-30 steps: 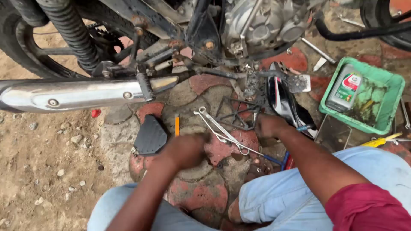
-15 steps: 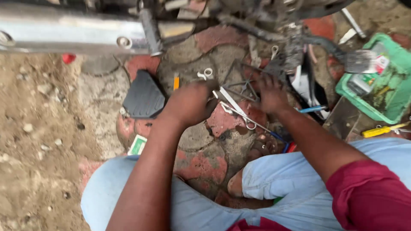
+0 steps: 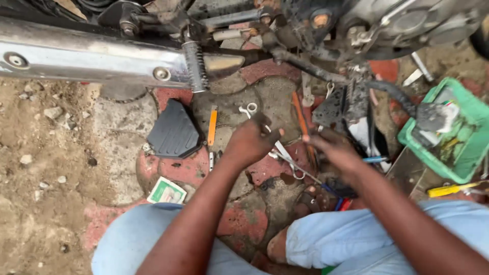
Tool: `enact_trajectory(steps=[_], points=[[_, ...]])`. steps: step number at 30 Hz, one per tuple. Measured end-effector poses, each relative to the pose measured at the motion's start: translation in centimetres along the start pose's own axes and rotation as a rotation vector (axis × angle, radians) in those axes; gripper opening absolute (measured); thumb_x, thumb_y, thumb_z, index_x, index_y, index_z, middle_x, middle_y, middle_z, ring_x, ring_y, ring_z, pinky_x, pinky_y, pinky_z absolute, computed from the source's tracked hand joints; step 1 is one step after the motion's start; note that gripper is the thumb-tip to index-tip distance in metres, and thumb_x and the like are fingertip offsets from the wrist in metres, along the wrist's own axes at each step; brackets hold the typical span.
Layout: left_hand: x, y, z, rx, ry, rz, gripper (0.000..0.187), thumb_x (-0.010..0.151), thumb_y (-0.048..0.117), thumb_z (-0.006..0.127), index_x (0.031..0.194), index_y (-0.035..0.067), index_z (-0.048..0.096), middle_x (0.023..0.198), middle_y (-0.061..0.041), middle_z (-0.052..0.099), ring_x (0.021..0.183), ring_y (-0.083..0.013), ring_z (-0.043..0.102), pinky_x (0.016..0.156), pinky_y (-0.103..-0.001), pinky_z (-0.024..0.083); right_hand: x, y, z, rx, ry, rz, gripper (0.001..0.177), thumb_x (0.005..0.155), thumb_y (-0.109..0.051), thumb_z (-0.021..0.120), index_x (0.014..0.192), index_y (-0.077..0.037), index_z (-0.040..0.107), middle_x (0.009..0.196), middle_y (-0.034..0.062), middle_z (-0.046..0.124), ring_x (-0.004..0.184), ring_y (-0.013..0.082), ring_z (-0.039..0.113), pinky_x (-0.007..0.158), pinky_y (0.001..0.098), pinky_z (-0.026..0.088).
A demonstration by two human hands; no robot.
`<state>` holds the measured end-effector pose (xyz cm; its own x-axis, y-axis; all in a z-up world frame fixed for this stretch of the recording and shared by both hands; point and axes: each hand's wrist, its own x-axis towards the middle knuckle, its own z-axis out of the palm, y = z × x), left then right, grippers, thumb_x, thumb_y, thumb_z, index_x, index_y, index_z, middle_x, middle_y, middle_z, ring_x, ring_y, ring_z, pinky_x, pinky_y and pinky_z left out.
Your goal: The person sits on the ground beside a motorcycle and cleans a black plastic side cover, first scrubbing it with a brush and then wiping it with a cloth. They then wipe down a metal rack frame with the cloth, turning the parts to clean different sides.
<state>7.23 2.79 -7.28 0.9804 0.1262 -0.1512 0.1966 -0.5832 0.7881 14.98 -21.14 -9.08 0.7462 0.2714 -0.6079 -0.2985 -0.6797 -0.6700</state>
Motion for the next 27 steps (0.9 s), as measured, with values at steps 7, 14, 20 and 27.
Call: enact_trajectory(steps=[7,14,20,27], points=[[-4.2,4.6,-0.1,-0.472,0.027,0.059,0.031,0.089,0.02,0.074,0.117,0.01,0.068,0.11,-0.011,0.073,0.096,-0.0275,0.074,0.081,-0.037,0.059,-6.0,0.5,1.8,0.92,-0.392,-0.081,0.063,0.095,-0.046,0.057,0.142,-0.005,0.055,0.129,0.0147,0.066,0.107,0.0302,0.066,0.092,0.05,0.057],[-6.5,5.3,-1.4,-0.162,0.289,0.406,0.022,0.085,0.005,0.074,0.107,0.004,0.072,0.105,-0.015,0.073,0.097,-0.0332,0.071,0.086,-0.041,0.057,-6.5,-0.2,3.4,1.1,-0.486,-0.119,0.067,0.097,-0.055,0.047,0.14,-0.004,0.053,0.128,0.0126,0.065,0.108,0.0302,0.065,0.092,0.049,0.054],[-6.2,4.5,-1.2,-0.065,0.222,0.436,0.016,0.087,0.006,0.072,0.103,0.005,0.073,0.099,-0.012,0.073,0.092,-0.0318,0.072,0.083,-0.041,0.058,-7.2,-0.7,4.4,1.009,-0.424,-0.127,0.07,0.095,-0.056,0.046,0.138,-0.001,0.056,0.124,0.0156,0.066,0.105,0.0298,0.069,0.091,0.0487,0.057],[-6.0,4.9,-0.7,-0.114,0.219,0.297,0.009,0.08,0.005,0.074,0.089,0.002,0.072,0.088,-0.014,0.072,0.079,-0.0285,0.073,0.074,-0.04,0.06,-6.6,0.2,4.8,0.919,-0.298,-0.113,0.057,0.093,-0.048,0.055,0.133,-0.008,0.055,0.12,0.01,0.066,0.101,0.0247,0.069,0.088,0.0452,0.059]])
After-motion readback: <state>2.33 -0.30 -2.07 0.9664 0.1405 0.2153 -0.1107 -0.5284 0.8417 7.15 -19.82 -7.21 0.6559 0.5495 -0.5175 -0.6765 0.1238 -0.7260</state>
